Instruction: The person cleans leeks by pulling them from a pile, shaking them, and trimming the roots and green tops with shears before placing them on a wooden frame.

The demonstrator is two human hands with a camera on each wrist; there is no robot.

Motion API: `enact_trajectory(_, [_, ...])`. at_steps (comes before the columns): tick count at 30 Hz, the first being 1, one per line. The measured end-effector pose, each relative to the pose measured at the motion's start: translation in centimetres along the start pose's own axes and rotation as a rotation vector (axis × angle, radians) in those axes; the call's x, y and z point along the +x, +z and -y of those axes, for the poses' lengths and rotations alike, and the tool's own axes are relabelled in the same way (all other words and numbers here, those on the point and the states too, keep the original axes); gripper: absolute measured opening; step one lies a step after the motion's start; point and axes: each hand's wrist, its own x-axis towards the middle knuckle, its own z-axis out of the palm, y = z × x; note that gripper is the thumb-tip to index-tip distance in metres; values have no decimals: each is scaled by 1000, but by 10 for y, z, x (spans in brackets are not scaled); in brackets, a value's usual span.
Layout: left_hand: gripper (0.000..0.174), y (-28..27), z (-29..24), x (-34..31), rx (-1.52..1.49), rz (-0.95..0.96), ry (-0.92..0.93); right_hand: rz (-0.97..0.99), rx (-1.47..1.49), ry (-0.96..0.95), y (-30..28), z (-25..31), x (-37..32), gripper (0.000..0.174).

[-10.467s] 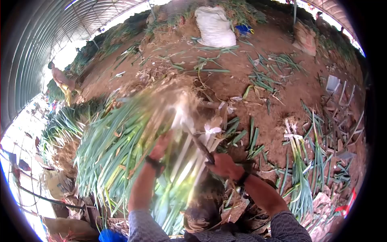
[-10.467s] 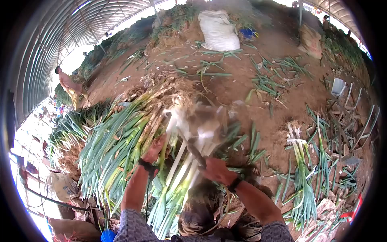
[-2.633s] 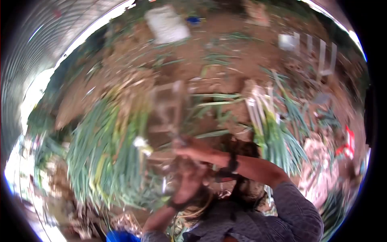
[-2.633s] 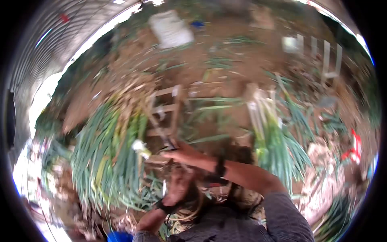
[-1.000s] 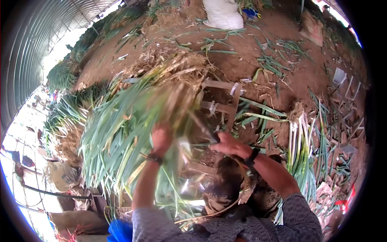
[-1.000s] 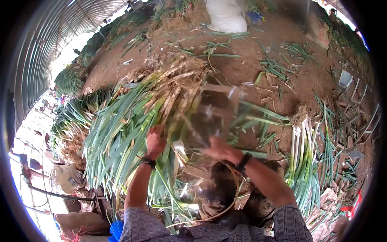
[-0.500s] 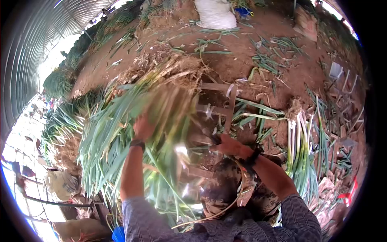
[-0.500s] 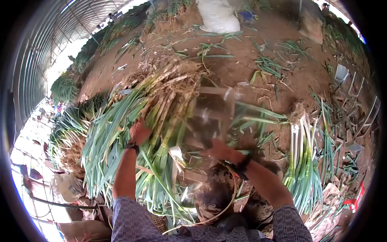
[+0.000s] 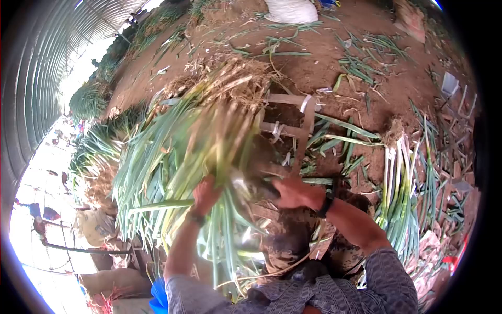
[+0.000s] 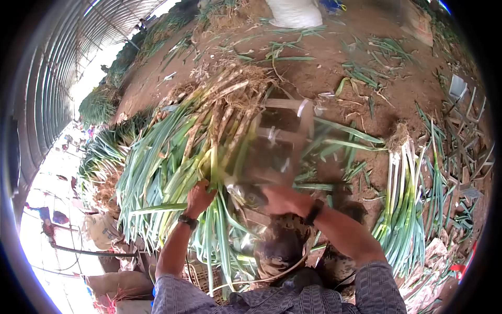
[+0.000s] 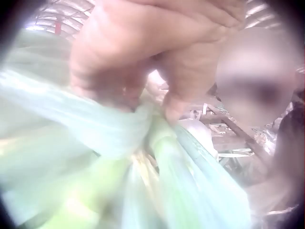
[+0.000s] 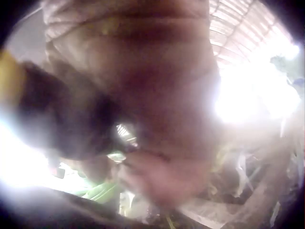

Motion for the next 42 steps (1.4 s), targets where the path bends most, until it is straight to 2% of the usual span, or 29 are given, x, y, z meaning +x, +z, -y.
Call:
enact_trajectory(1, [35, -1, 1, 1, -3, 16, -15, -48, 25, 27, 3, -3, 3, 38])
enact_trajectory(3, [35, -5, -3, 8, -8, 43, -34, -86, 221, 268, -6, -7, 18, 39])
enact_trajectory(4, [37, -6, -5, 15, 1, 30, -10, -14, 205, 248, -5, -9, 21, 43])
enact_trajectory(6, [42, -3, -12, 31, 12, 7, 27, -94, 25, 50, 20, -21, 23, 47])
enact_trajectory(7, [44, 0, -21, 41, -34, -13, -39, -132, -68, -50, 34, -29, 25, 49])
enact_trajectory(8, [46, 0, -38, 54, -81, -31, -100, -125, -36, 4, 50, -40, 31, 57])
enact_trajectory(11, [51, 27, -34, 83, -130, -24, -237, 92, 189, 317, 9, -18, 29, 62])
enact_trajectory(14, [49, 29, -38, 90, -158, 32, -241, -227, 87, -71, 27, -27, 23, 47])
enact_trajectory(17, [36, 32, -25, 85, -152, 215, -112, -117, 141, 88, 36, -45, 22, 64])
enact_trajectory(19, [31, 18, -24, 59, -510, 361, -230, -35, 78, 97, 18, -32, 18, 65])
enact_trajectory(20, [29, 26, -12, 53, -597, 375, -84, 6, 42, 99, 11, -27, 17, 66])
enact_trajectory(21, [27, 29, -6, 46, -691, 398, 60, -39, 28, 69, 20, -34, 17, 66])
enact_trajectory(23, [27, 27, -7, 28, -926, 477, -67, -81, 12, 43, 38, -44, 17, 64])
enact_trajectory(24, [28, 19, -12, 24, -890, 524, -129, -83, 13, 51, 31, -37, 16, 64])
enact_trajectory(26, [29, 19, -14, 17, -944, 551, -72, -15, 51, 161, 13, -24, 9, 62])
enact_trajectory(28, [31, 3, -34, 1, -1046, 535, -71, -69, 57, 46, 12, -25, 6, 61])
enact_trajectory(29, [32, -5, -45, -6, -1098, 528, -70, -81, 46, 51, 13, -25, 5, 61])
enact_trajectory(30, [32, -19, -62, -7, -1078, 572, -173, -93, 35, 56, 13, -25, 5, 60])
enact_trajectory(31, [34, -5, -53, -7, -1081, 585, -202, -88, 4, 123, 14, -27, 5, 60])
enact_trajectory(33, [39, 20, -37, -8, -1085, 610, -259, -130, -39, 110, 15, -31, 4, 58])
enact_trajectory(34, [41, 31, -29, -12, -1116, 604, -319, -182, -45, 33, 18, -32, 3, 57])
enact_trajectory(36, [51, 51, -4, -25, -1266, 603, -184, -200, 5, 39, 22, -32, 4, 55])
enact_trajectory(38, [59, 64, 11, -32, -1406, 644, -66, -125, 103, 210, 21, -35, 6, 55])
enact_trajectory(39, [62, 67, 12, -32, -1470, 681, -12, -127, 72, 205, 21, -36, 5, 56])
enact_trajectory(40, [69, 71, 12, -33, -1436, 707, -148, -132, 40, 197, 22, -36, 5, 56])
enact_trajectory(42, [67, 112, 40, -26, -1551, 723, 28, -119, 11, 228, 25, -42, 7, 54])
